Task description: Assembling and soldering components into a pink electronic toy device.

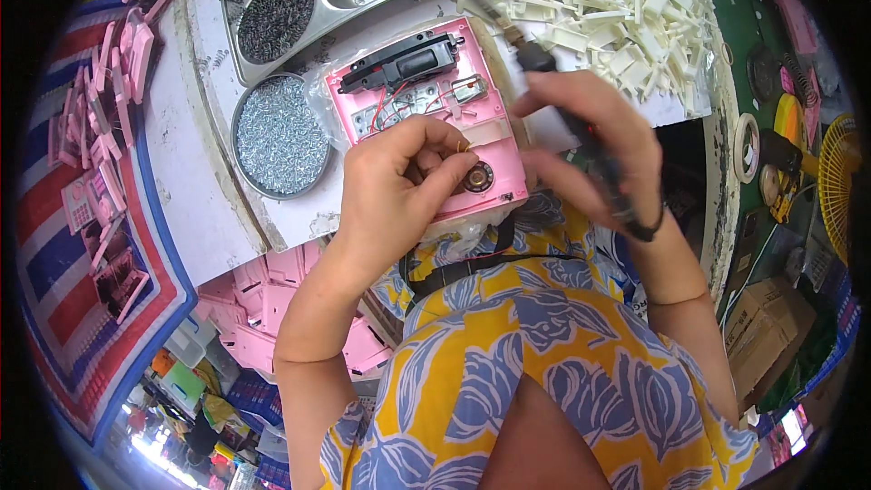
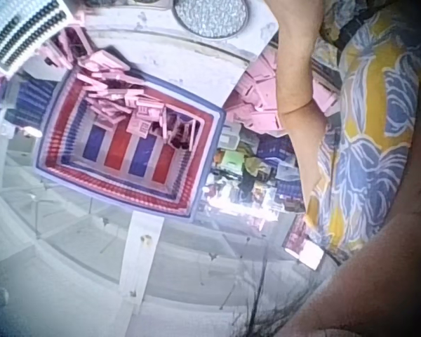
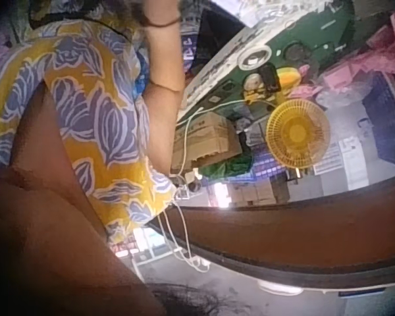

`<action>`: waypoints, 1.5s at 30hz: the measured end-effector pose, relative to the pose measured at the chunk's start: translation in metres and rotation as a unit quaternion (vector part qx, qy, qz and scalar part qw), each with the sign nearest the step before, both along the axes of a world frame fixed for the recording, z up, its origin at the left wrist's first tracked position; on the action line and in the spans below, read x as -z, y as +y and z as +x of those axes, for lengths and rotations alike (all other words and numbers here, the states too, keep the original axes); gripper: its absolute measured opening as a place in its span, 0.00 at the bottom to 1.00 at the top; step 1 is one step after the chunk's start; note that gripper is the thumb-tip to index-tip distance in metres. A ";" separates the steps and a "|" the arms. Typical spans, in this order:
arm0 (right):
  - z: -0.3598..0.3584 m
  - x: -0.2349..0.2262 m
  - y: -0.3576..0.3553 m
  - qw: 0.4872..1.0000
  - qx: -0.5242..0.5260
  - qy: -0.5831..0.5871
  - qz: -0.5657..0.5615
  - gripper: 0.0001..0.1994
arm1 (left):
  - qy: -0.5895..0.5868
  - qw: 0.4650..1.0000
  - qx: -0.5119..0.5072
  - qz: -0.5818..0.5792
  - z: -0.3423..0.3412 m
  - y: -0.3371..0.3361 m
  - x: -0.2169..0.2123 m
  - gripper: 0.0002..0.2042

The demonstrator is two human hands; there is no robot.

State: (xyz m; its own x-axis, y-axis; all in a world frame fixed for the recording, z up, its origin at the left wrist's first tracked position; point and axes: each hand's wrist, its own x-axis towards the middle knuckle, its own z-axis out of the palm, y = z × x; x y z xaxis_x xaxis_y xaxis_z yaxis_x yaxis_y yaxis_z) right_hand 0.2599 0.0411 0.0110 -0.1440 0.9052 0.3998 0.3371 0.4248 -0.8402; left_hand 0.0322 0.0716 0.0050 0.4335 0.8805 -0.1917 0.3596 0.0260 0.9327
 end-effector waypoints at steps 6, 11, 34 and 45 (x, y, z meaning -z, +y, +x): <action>-0.033 0.017 0.010 0.999 -0.013 0.022 0.020 0.29 | -0.051 0.998 -0.027 -0.016 0.002 -0.002 0.007 0.05; -0.021 0.002 -0.001 0.997 0.015 -0.065 0.051 0.25 | -0.007 0.992 0.042 0.118 -0.002 0.001 0.007 0.05; 0.044 -0.008 -0.025 0.986 -0.105 -0.010 -0.129 0.10 | 0.177 0.930 0.256 0.194 0.007 0.023 -0.019 0.05; 0.036 -0.009 -0.021 0.988 -0.100 -0.041 -0.113 0.10 | 0.205 0.910 0.278 0.228 0.013 0.025 -0.023 0.04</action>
State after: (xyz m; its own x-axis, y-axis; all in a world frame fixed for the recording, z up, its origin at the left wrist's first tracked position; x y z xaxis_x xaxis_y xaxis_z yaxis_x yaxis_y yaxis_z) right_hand 0.2960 0.0198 0.0202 -0.3526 0.9200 0.1714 0.3358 0.2953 -0.8944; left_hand 0.0452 0.0969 0.0283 0.8104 0.5761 -0.1069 0.5197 -0.6224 0.5853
